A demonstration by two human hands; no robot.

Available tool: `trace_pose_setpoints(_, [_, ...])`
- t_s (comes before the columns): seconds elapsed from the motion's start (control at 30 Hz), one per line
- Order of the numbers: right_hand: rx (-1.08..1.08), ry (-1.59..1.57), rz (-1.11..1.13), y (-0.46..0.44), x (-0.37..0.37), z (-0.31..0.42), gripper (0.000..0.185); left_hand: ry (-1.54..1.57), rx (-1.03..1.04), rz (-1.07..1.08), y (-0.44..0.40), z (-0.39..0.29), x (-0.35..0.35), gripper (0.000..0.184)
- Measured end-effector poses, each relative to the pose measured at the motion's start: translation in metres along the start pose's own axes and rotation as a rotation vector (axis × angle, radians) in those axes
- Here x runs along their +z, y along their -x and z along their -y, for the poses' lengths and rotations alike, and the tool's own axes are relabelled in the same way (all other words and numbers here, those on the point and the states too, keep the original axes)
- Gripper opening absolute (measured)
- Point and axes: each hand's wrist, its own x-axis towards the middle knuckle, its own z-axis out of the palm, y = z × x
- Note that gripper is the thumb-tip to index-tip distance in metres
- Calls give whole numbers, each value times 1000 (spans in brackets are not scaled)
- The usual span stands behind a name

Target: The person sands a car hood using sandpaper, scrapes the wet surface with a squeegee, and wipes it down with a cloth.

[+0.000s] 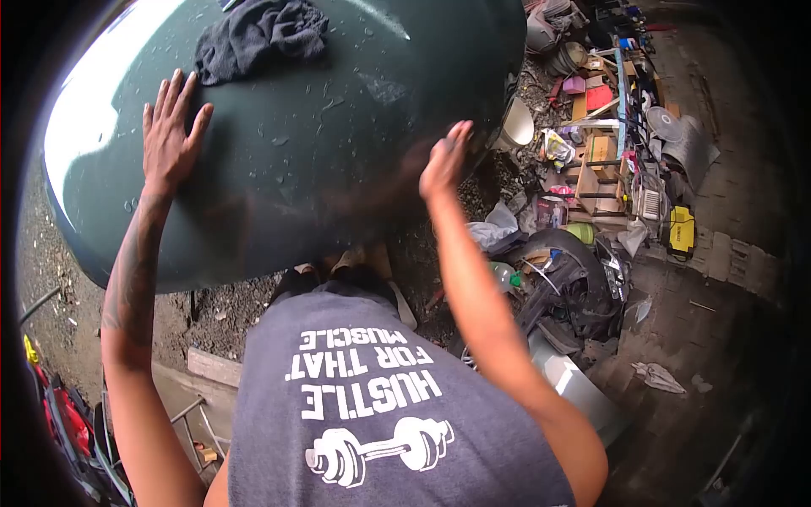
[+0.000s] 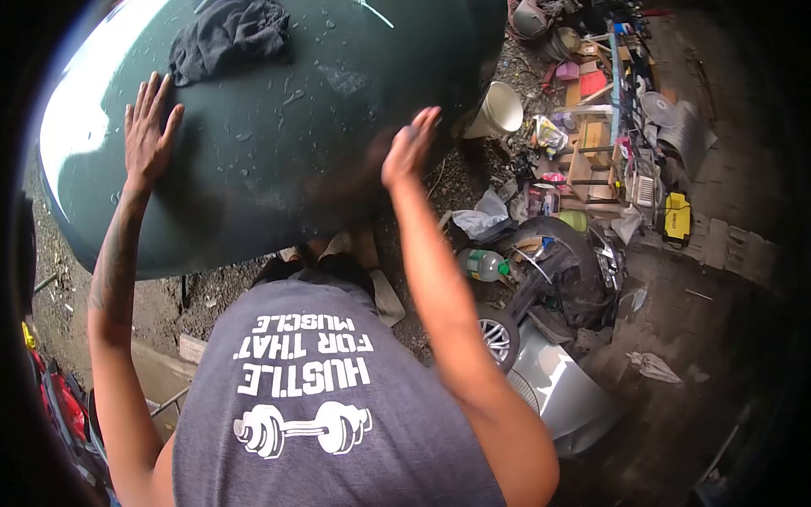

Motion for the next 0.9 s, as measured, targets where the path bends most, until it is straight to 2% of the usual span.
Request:
trace_pose_setpoints(0.03, [-33,42,-34,43,16,9,74,1,1,-6,-2,-1,-2,69])
trace_pose_setpoints(0.1, [-73,41,50,112,27,13,73,1,-3,19,0,-4,-5,69])
trace_pose_setpoints(0.17, [-152,14,29,98,17,-1,73,0,-6,22,-1,-2,-3,69])
trace_pose_setpoints(0.2, [-86,-5,-30,72,11,-13,72,5,0,13,-2,-1,-1,69])
trace_pose_setpoints(0.23, [88,-122,-132,40,4,-19,71,10,5,8,0,0,-1,69])
trace_pose_setpoints(0.27, [170,-94,-156,6,-11,-44,71,23,1,10,-1,-3,-5,69])
trace_pose_setpoints(0.3, [214,31,-76,-17,-22,-68,71,23,5,23,5,-4,-4,69])
trace_pose_setpoints(0.4, [134,-206,-90,31,-12,-38,72,45,1,25,-1,0,-2,69])
trace_pose_setpoints(0.5, [-1,12,52,102,1,-35,73,-3,-3,44,-1,-4,-7,69])
trace_pose_setpoints(0.57, [47,4,-30,68,-4,-49,72,-19,5,49,-1,-4,-8,69])
trace_pose_setpoints(0.63, [238,-279,-130,3,-21,-76,72,-24,-1,51,-1,-4,-8,67])
trace_pose_setpoints(0.7, [317,-33,3,-35,-38,-88,72,-21,5,57,3,-3,-6,67])
trace_pose_setpoints(0.73, [327,-228,-52,-16,-34,-85,72,-13,13,45,-1,-1,-5,67])
trace_pose_setpoints(0.77, [308,-421,-112,2,-27,-52,72,-6,21,28,-5,-1,-4,67])
trace_pose_setpoints(0.87, [-23,34,71,93,-6,-44,66,-17,-3,52,-1,0,-3,69])
trace_pose_setpoints(0.9, [9,26,81,96,-4,-40,66,-20,-13,45,-2,-1,-4,69])
